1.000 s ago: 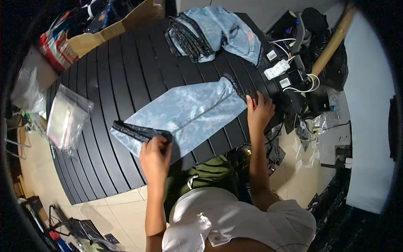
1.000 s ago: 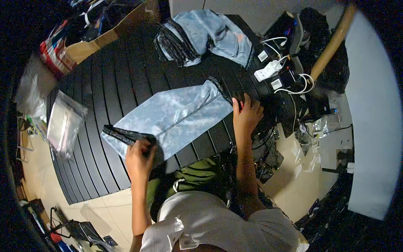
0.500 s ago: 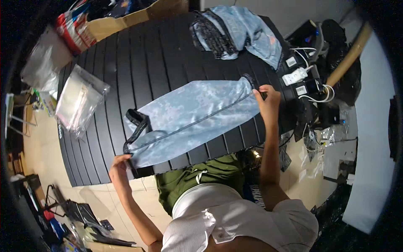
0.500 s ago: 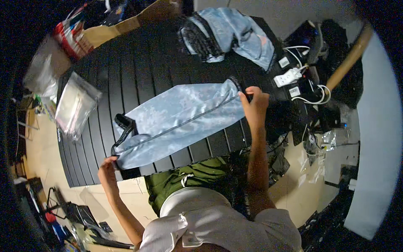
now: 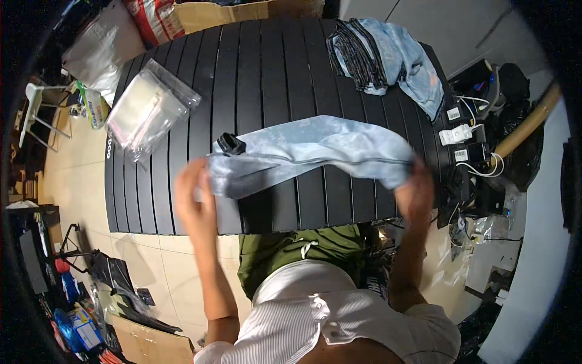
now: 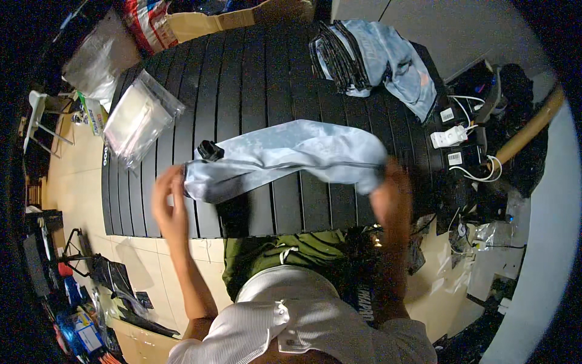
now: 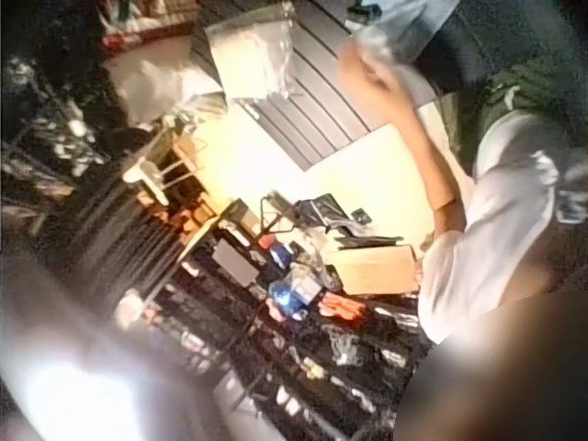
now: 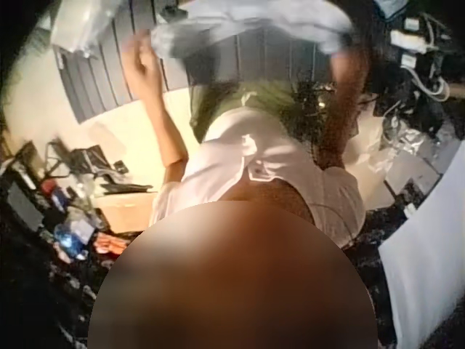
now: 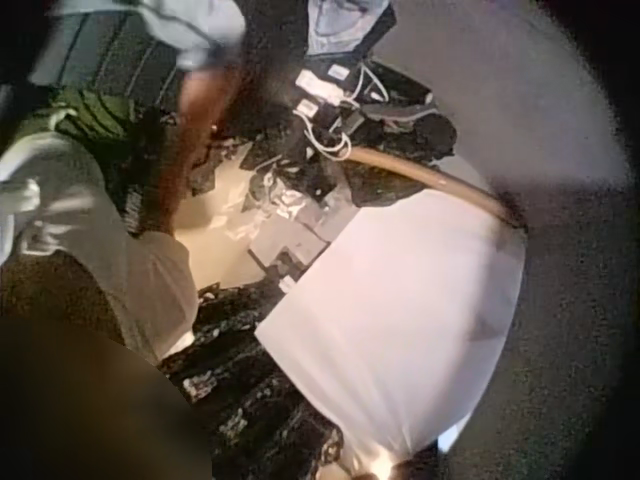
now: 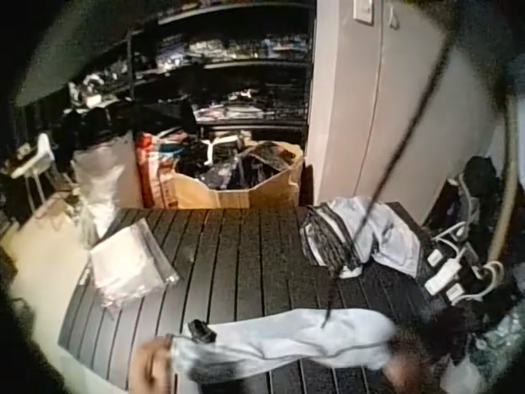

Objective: Trimming loose threads from fabric sleeves, folding them, and placing them into clear plastic bags.

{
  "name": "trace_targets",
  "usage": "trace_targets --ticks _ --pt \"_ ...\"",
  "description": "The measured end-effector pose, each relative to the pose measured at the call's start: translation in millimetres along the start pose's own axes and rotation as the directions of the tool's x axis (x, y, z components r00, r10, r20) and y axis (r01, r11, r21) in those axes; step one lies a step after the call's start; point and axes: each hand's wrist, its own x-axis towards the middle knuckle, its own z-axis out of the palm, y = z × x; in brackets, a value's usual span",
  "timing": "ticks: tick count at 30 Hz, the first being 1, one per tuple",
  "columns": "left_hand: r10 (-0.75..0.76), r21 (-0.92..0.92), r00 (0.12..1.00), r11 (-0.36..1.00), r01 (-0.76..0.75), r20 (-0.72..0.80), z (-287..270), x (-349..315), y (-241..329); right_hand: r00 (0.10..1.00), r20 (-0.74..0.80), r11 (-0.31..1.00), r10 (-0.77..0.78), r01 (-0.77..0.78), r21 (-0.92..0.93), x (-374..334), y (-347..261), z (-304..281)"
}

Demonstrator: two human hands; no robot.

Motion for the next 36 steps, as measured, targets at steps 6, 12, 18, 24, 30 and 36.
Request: trace_targets --ticks 6,12,18,24,30,36 --pt "0.265 -0.229 0.820 0.959 -0.168 0.508 68.6 -51.4 96.8 0.789 0.606 0.394 0.105 -0.592 0.703 -87.2 -16.8 105.7" --pt "0.470 -0.300 0.733 0.882 -0.365 0.491 60.5 -66.2 92.3 0.739 0.673 0.230 -0.020 -0.652 0.723 -11.5 11.8 175.5" --pt "0.744 -0.753 0.189 0.657 -0.035 0.641 84.0 -118.6 120.7 0.663 0.746 0.349 -0.056 -0.687 0.637 24.1 -32.8 255.1" --pt "0.621 -0.660 0.659 0.711 -0.244 0.424 69.1 -95.8 112.6 0.576 0.783 0.105 -0.233 -0.786 0.609 35.4 -67.4 270.5" --pt "0.252 -0.309 0.908 0.940 -0.146 0.336 98.7 -33.2 66.7 0.358 0.591 0.011 -0.723 -0.850 0.527 120.4 17.8 289.7" --pt "0.167 -0.364 0.964 0.928 -0.082 0.208 151.7 17.6 71.8 0.387 0.760 0.246 -0.521 -0.785 0.568 177.8 34.4 263.7"
